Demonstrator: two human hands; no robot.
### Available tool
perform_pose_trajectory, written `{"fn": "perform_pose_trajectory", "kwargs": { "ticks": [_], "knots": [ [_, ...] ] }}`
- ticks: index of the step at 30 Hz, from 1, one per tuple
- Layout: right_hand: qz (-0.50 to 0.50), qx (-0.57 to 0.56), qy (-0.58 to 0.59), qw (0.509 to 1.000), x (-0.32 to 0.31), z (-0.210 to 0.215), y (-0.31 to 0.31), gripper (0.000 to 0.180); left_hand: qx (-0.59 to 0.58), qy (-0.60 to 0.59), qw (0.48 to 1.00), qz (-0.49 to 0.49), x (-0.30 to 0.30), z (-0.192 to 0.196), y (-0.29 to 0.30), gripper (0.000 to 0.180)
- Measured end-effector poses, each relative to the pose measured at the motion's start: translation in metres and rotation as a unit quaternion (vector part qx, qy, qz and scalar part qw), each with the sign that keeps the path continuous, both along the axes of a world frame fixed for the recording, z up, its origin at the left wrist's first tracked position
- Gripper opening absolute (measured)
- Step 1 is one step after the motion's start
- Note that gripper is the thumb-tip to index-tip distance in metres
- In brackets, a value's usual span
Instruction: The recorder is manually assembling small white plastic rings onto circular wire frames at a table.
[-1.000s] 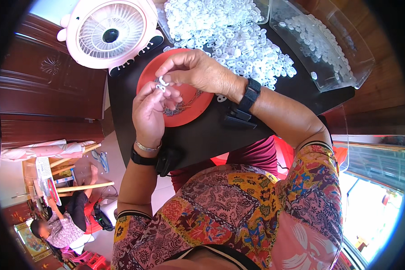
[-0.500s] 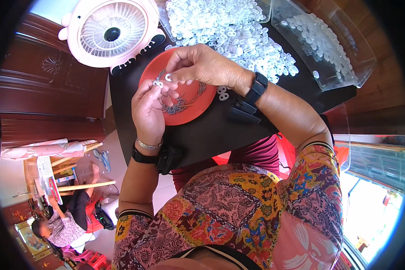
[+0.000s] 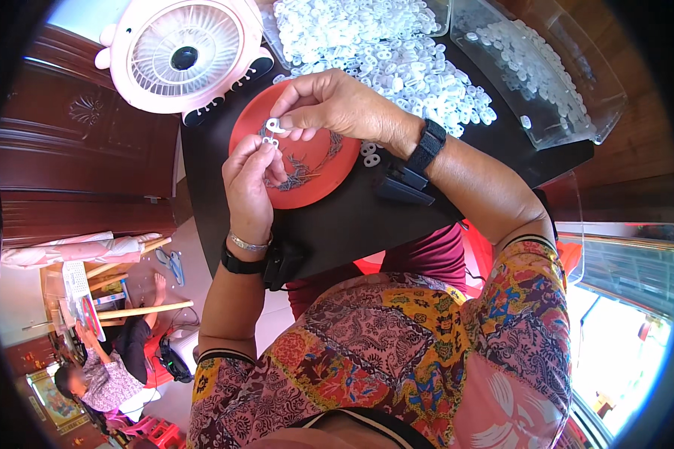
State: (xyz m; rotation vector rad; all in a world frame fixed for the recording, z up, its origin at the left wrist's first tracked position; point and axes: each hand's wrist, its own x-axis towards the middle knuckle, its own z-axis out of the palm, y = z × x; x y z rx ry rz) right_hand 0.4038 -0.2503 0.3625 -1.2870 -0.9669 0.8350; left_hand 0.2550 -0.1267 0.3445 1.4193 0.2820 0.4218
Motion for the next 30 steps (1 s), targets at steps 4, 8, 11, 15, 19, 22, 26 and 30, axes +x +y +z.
{"fn": "perform_pose_trajectory", "kwargs": {
  "ticks": [4, 8, 11, 15, 19, 22, 26, 30],
  "knots": [
    [-0.005, 0.001, -0.017, 1.0, 0.0, -0.001, 0.0, 0.017, 0.031, 0.011, 0.999, 0.016, 0.002, 0.001, -0.002, 0.019],
    [-0.006, 0.002, -0.021, 1.0, -0.003, 0.0, -0.001, 0.016, 0.033, 0.006, 0.999, 0.009, 0.001, 0.001, -0.001, 0.019],
    [-0.016, -0.005, -0.049, 0.999, -0.005, 0.001, -0.001, 0.015, 0.023, 0.008, 1.0, -0.007, 0.0, 0.0, -0.001, 0.013],
    [-0.017, 0.008, -0.071, 0.997, -0.008, 0.001, -0.001, 0.014, 0.021, 0.011, 1.0, 0.003, 0.001, 0.0, -0.003, 0.013],
    [-0.013, 0.018, -0.087, 0.996, -0.012, 0.001, -0.001, 0.013, 0.046, 0.0, 0.999, 0.008, 0.001, 0.0, -0.004, 0.018],
    [-0.025, 0.019, -0.129, 0.991, -0.014, 0.0, 0.0, 0.013, 0.054, 0.008, 0.998, 0.009, 0.001, -0.002, -0.002, 0.017],
    [-0.029, 0.036, -0.149, 0.988, -0.016, -0.003, 0.0, 0.013, 0.024, 0.005, 1.0, 0.002, 0.0, 0.001, -0.003, 0.015],
    [-0.016, 0.049, -0.165, 0.985, -0.016, -0.003, 0.0, 0.015, 0.007, 0.02, 1.0, -0.001, 0.0, 0.0, -0.003, 0.02]
  ]
}}
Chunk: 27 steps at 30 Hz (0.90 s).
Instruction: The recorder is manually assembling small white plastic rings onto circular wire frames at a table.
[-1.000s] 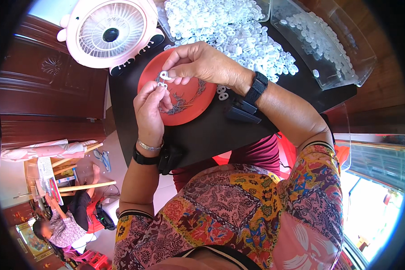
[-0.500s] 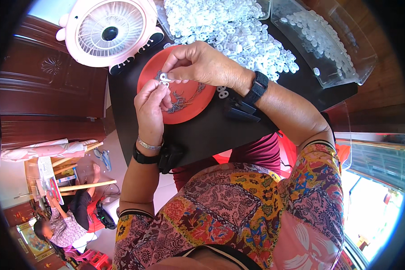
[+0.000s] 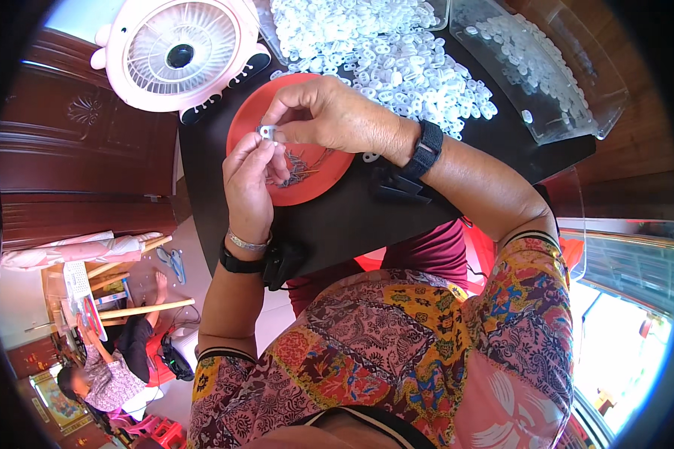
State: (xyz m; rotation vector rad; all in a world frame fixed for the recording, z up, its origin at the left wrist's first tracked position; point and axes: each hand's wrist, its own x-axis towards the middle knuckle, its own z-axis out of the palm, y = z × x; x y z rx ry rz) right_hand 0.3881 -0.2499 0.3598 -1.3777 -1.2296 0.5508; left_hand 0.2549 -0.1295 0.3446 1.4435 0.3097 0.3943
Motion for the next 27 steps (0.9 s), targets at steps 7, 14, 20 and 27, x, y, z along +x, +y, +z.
{"fn": "perform_pose_trajectory", "kwargs": {
  "ticks": [7, 14, 20, 27],
  "knots": [
    [-0.048, -0.012, -0.12, 0.992, -0.007, -0.001, 0.001, 0.025, -0.034, 0.024, 0.999, 0.004, 0.0, -0.001, -0.001, 0.022],
    [-0.052, 0.016, -0.194, 0.98, -0.007, -0.001, 0.0, 0.029, -0.089, 0.01, 0.996, -0.012, 0.001, 0.0, 0.002, 0.028],
    [-0.062, 0.043, -0.239, 0.968, -0.011, -0.002, 0.002, 0.035, -0.057, 0.018, 0.998, -0.003, 0.0, -0.001, 0.001, 0.027],
    [-0.089, 0.069, -0.342, 0.933, -0.013, -0.004, 0.002, 0.029, -0.071, -0.009, 0.997, -0.003, 0.0, -0.003, -0.001, 0.028]
  ]
}}
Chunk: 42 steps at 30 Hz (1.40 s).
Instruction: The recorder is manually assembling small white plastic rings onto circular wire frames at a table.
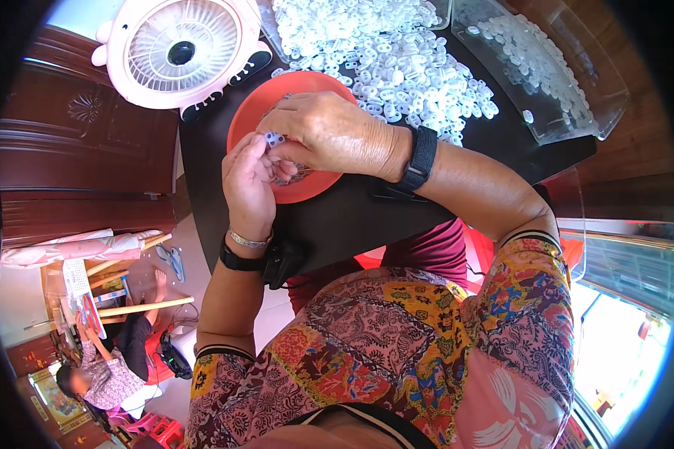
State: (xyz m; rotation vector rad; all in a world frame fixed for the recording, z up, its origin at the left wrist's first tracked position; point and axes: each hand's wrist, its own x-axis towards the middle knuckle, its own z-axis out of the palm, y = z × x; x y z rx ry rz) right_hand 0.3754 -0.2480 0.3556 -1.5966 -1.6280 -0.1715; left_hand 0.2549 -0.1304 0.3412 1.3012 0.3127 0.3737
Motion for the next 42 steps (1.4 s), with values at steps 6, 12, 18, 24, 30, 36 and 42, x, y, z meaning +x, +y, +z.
{"fn": "perform_pose_trajectory", "kwargs": {
  "ticks": [6, 12, 18, 24, 30, 36, 42],
  "knots": [
    [0.013, 0.001, 0.005, 1.0, -0.001, 0.002, 0.0, 0.02, -0.009, -0.023, 1.0, 0.007, 0.001, -0.004, 0.001, 0.027],
    [0.02, 0.014, 0.029, 0.999, -0.004, 0.005, -0.002, 0.015, 0.033, -0.038, 0.999, 0.0, -0.001, -0.001, -0.002, 0.027],
    [0.003, 0.006, -0.009, 1.0, -0.008, 0.01, -0.002, 0.016, 0.045, -0.059, 0.997, 0.009, -0.005, 0.003, -0.004, 0.027],
    [-0.009, 0.045, -0.018, 0.999, -0.003, 0.013, 0.0, 0.019, 0.057, -0.054, 0.997, 0.023, 0.0, 0.002, -0.001, 0.028],
    [-0.435, 0.148, -0.244, 0.854, 0.075, 0.076, -0.066, 0.014, 0.061, -0.083, 0.994, 0.036, -0.001, 0.01, 0.001, 0.026],
    [-0.521, 0.162, -0.232, 0.805, 0.08, 0.115, -0.088, 0.03, 0.07, -0.065, 0.995, 0.035, -0.002, 0.007, 0.005, 0.025],
    [-0.239, -0.054, -0.019, 0.969, 0.092, 0.037, -0.041, 0.015, 0.07, -0.058, 0.995, 0.029, -0.001, 0.007, 0.007, 0.025]
  ]
}}
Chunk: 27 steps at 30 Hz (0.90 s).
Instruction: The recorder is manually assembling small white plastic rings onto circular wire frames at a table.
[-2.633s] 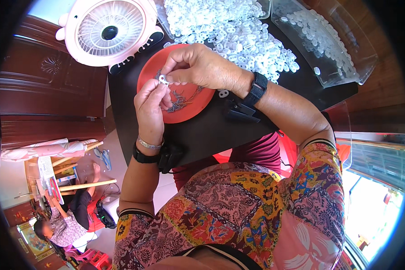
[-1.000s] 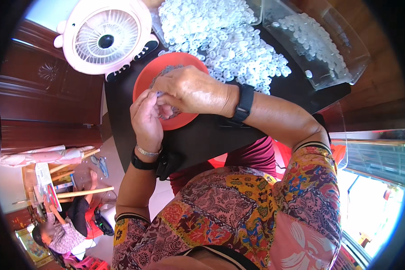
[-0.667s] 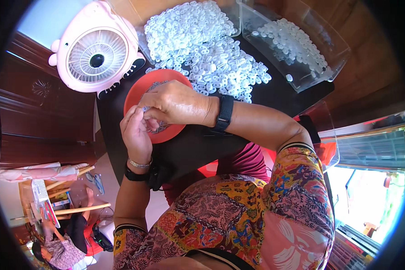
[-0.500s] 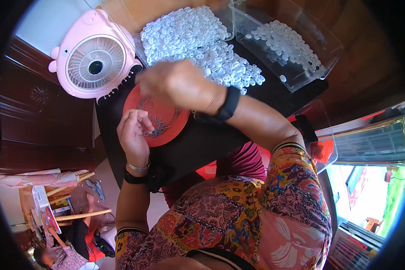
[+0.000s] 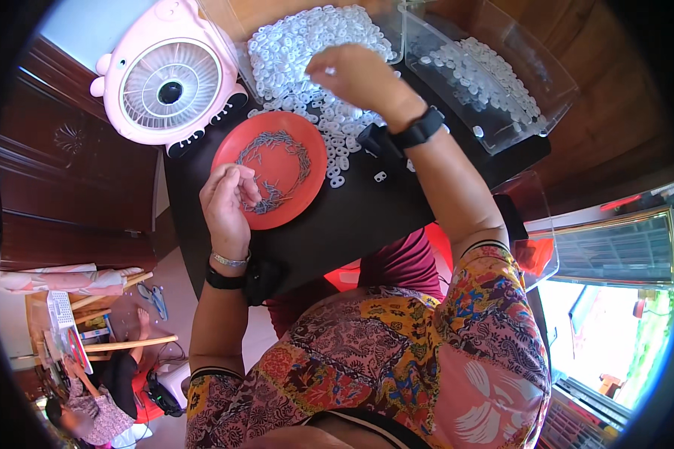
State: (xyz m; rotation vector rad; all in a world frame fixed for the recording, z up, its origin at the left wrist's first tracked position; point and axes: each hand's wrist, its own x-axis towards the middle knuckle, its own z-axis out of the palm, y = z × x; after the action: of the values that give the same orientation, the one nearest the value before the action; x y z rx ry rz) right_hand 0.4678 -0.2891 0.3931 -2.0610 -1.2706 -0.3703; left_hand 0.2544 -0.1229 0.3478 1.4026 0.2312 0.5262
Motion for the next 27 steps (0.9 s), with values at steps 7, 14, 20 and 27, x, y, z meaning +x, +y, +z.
{"fn": "perform_pose_trajectory", "kwargs": {
  "ticks": [7, 14, 20, 27],
  "knots": [
    [-0.038, -0.206, -0.15, 0.966, 0.009, -0.055, 0.022, 0.011, 0.007, 0.024, 1.0, -0.011, 0.0, -0.001, 0.0, 0.024],
    [-0.056, -0.207, -0.12, 0.969, 0.012, -0.061, 0.024, 0.014, 0.005, 0.024, 1.0, -0.016, 0.0, -0.002, 0.001, 0.025],
    [-0.074, -0.23, -0.095, 0.966, 0.019, -0.064, 0.025, 0.015, 0.014, 0.034, 0.999, -0.014, 0.0, 0.001, -0.001, 0.025],
    [-0.025, -0.092, -0.099, 0.991, 0.004, -0.048, 0.023, 0.012, 0.01, 0.058, 0.998, -0.018, 0.001, -0.001, 0.001, 0.024]
  ]
}}
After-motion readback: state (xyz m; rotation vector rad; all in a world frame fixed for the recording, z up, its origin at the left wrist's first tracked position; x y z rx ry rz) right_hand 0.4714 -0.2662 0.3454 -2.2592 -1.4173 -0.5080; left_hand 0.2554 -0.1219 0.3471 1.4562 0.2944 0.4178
